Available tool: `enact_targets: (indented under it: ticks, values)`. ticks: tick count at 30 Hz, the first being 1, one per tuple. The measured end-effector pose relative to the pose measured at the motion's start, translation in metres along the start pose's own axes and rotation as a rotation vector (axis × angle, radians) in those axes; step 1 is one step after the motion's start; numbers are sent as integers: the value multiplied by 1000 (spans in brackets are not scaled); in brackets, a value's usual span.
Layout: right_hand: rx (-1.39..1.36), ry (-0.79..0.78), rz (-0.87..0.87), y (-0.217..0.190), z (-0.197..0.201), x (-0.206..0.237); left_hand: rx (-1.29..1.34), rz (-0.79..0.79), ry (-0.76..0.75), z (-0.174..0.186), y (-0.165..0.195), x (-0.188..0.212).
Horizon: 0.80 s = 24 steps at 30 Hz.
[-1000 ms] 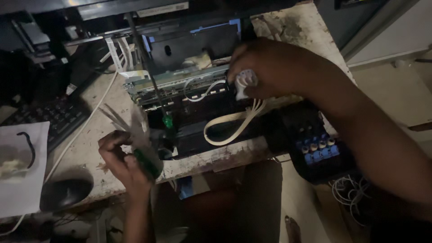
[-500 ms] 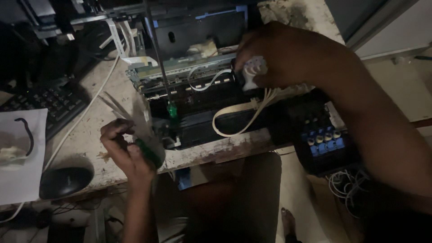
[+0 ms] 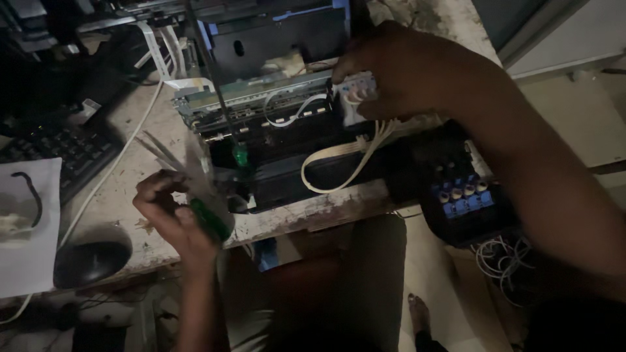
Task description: The person works on the internal components of a printer, connecting ribbon cables and adjusting parts with a screwdriver. They briefly answer a phone call before returning to the repair and closing the printer cover.
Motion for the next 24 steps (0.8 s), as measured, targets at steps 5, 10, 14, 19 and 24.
enact_targets:
  ticks: [5, 10, 14, 19, 24]
  values:
    - [33, 282, 275, 13, -3, 10, 70, 10, -8, -2, 2, -1]
    - [-84, 95, 165, 33, -2, 17, 33, -29, -10, -1, -2, -5]
    - [-230, 228, 291, 48, 2, 29, 48, -5, 14, -5, -2, -6]
    - [-274, 347, 326, 73, -5, 40, 104, -3, 9, -10, 6, -2]
    - [-367, 470, 394, 96, -24, 41, 69, -42, -12, -2, -8, 3]
Point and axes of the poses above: each hand's wrist, its own x-axis away from the middle knuckle, its own z-axis out of the back of the hand, y = z × x, the point moved 1 cm from there along -x, towards the middle knuckle, and after that the axes turned 7 degrees about x, right-handed, at the moved point
